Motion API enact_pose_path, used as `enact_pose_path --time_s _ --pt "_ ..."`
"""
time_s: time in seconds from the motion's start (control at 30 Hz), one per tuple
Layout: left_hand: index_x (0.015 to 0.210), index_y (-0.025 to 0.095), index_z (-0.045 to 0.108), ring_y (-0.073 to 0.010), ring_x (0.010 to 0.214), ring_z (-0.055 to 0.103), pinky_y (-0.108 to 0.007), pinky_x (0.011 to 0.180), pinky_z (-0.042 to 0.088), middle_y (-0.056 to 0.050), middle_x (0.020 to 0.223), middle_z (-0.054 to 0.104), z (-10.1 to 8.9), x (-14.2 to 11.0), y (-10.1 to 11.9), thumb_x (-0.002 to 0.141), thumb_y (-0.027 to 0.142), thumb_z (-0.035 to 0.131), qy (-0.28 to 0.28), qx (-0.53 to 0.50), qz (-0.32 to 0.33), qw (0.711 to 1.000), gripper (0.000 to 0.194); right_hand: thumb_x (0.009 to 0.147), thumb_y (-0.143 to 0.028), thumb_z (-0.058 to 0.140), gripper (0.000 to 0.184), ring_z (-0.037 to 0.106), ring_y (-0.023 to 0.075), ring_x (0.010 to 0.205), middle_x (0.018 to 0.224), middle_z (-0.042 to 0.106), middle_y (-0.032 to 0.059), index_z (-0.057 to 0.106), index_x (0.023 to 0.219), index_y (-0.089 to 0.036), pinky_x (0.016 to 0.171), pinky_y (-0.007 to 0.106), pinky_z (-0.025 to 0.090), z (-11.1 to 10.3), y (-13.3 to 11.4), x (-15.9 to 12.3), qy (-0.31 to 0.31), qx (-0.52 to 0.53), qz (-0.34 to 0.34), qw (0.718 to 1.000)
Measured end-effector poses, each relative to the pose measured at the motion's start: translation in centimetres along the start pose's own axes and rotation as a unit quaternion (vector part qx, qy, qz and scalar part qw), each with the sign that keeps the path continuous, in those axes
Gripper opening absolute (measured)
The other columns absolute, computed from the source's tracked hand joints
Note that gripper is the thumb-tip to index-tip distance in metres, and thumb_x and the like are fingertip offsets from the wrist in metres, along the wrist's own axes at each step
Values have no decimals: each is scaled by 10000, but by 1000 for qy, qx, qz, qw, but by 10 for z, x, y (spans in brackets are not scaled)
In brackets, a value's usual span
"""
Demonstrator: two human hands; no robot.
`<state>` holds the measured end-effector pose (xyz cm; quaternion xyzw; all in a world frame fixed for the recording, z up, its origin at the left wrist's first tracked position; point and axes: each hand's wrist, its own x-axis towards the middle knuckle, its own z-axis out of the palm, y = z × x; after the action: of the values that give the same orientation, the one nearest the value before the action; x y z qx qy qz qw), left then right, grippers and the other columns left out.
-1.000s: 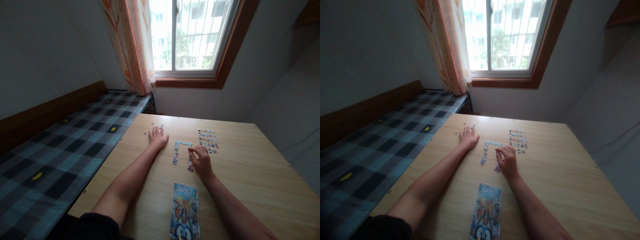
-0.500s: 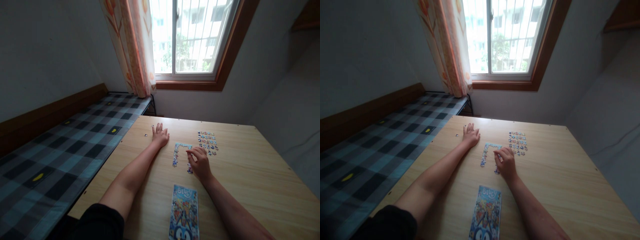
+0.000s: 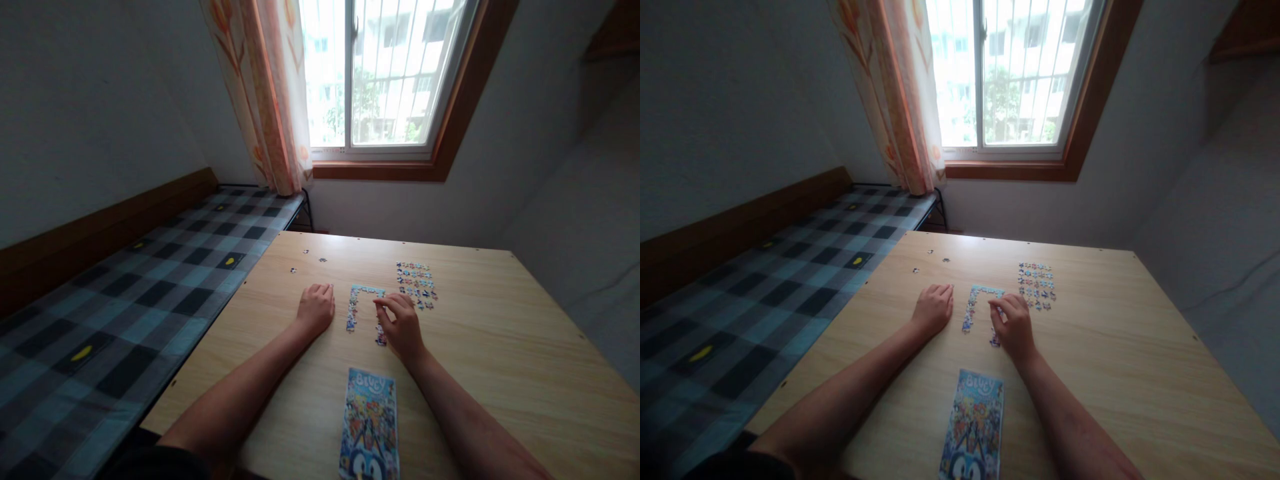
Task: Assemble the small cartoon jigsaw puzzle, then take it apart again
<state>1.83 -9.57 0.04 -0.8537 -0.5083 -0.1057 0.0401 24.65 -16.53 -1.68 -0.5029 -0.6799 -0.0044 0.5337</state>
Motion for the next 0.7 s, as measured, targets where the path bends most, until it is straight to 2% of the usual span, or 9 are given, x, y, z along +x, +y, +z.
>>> enact_pose_path --time_s 0.17,0.3,0.37,0.5,0.7 --pt "1181 96 669 -283 1058 581 -422 909 445 -170 1117 685 -23 -27 10 953 143 456 -63 58 -14 996 316 926 -204 615 116 603 243 917 877 696 61 728 911 -227 870 422 491 0 0 0 2 -1 1 1000" --pt "959 114 718 -267 978 628 -356 797 474 -157 1000 702 -48 -43 20 884 60 512 -156 48 -27 986 226 931 -201 610 118 601 245 920 873 694 59 723 913 -228 872 418 488 -1 -1 1 -2 -2 5 1000" --pt "898 127 730 -262 935 646 -343 759 479 -145 953 713 -58 -48 23 879 67 521 -179 39 -24 983 218 933 -199 607 119 599 247 924 873 693 60 722 918 -227 876 417 486 -1 -2 1 -6 -2 6 1000" --pt "838 171 753 -245 901 663 -324 742 477 -105 920 735 -64 -50 22 904 145 538 -159 3 -12 987 226 935 -195 604 125 595 244 919 871 691 59 726 938 -222 887 417 483 -3 -3 0 -18 3 13 1000" --pt "776 221 757 -191 804 659 -284 707 463 -33 887 738 -56 -51 10 849 253 671 -129 -116 34 984 117 933 -198 598 132 598 248 901 868 692 64 726 917 -227 875 421 486 -3 -4 0 -22 8 16 1000"
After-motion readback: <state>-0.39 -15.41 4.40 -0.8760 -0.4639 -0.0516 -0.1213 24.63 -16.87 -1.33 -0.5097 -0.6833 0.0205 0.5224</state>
